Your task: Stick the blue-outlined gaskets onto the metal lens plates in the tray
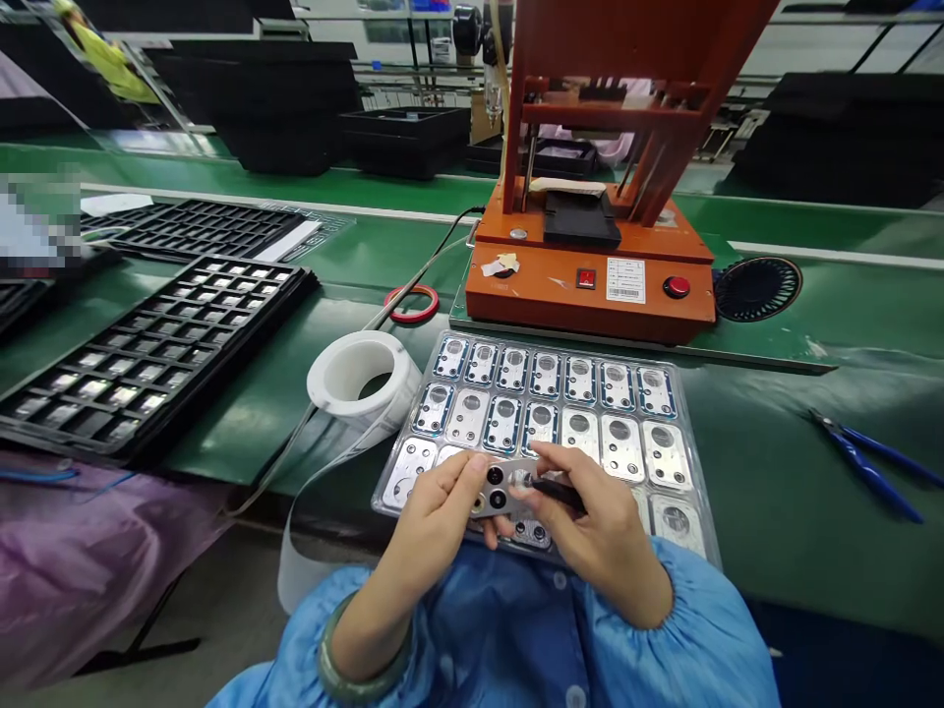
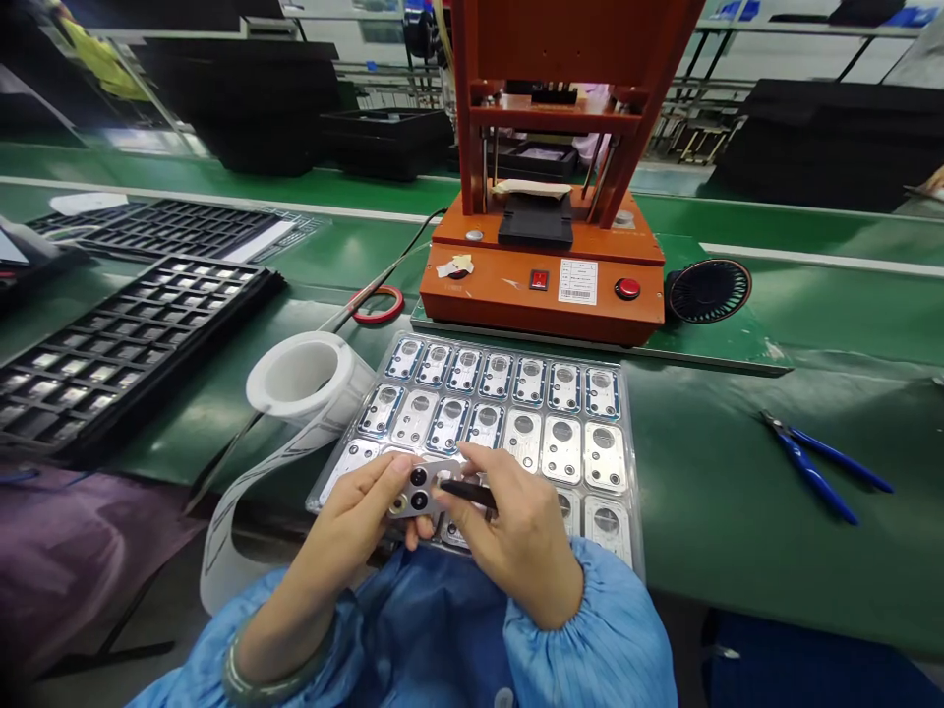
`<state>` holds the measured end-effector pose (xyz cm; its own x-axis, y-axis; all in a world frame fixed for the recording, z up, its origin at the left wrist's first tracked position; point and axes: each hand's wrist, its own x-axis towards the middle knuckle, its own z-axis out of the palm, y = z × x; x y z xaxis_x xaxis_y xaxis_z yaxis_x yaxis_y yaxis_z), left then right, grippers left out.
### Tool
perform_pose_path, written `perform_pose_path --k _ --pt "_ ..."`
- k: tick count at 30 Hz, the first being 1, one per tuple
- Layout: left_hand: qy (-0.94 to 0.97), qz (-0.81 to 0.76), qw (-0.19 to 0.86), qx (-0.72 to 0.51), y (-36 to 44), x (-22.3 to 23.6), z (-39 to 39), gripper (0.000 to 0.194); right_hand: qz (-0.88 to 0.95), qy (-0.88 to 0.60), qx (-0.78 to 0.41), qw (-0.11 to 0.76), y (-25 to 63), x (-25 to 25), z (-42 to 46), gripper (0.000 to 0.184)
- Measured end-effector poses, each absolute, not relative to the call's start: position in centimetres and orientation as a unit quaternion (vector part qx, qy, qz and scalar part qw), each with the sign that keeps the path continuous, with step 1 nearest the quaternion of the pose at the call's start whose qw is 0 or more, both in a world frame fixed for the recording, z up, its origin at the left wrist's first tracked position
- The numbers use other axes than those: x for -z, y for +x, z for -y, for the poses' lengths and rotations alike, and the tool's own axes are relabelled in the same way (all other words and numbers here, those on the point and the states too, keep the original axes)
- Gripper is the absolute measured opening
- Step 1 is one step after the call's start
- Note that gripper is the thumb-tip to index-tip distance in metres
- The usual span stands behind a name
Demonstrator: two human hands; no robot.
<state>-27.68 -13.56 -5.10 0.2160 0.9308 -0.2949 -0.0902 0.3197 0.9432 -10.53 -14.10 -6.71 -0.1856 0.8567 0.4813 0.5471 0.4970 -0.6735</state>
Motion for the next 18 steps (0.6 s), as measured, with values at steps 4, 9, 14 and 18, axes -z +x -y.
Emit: perform_pose_path --k 4,9,14,18 --pt "0.425 -0.504 0.628 -0.414 -27.8 4.8 13.2 0.033 0.777 -0.442 -0.194 0.404 -10.6 6.8 14.1 0.043" --pt "0.428 -0.527 0.581 -0.449 -27.8 5.2 13.1 0.03 0.787 -0.439 -0.194 0.388 -10.7 7.0 14.0 0.038" --pt "0.403 -0.511 0.603 -0.461 -27.8 5.9 13.4 0.033 0.789 -0.434 -0.193 0.39 -10.6 7.2 14.0 0.037" --pt "0.398 -0.503 0.612 -0.462 -27.7 6.1 13.5 0.033 0.79 -0.436 -0.191 0.387 -10.6 7.2 14.0 0.038"
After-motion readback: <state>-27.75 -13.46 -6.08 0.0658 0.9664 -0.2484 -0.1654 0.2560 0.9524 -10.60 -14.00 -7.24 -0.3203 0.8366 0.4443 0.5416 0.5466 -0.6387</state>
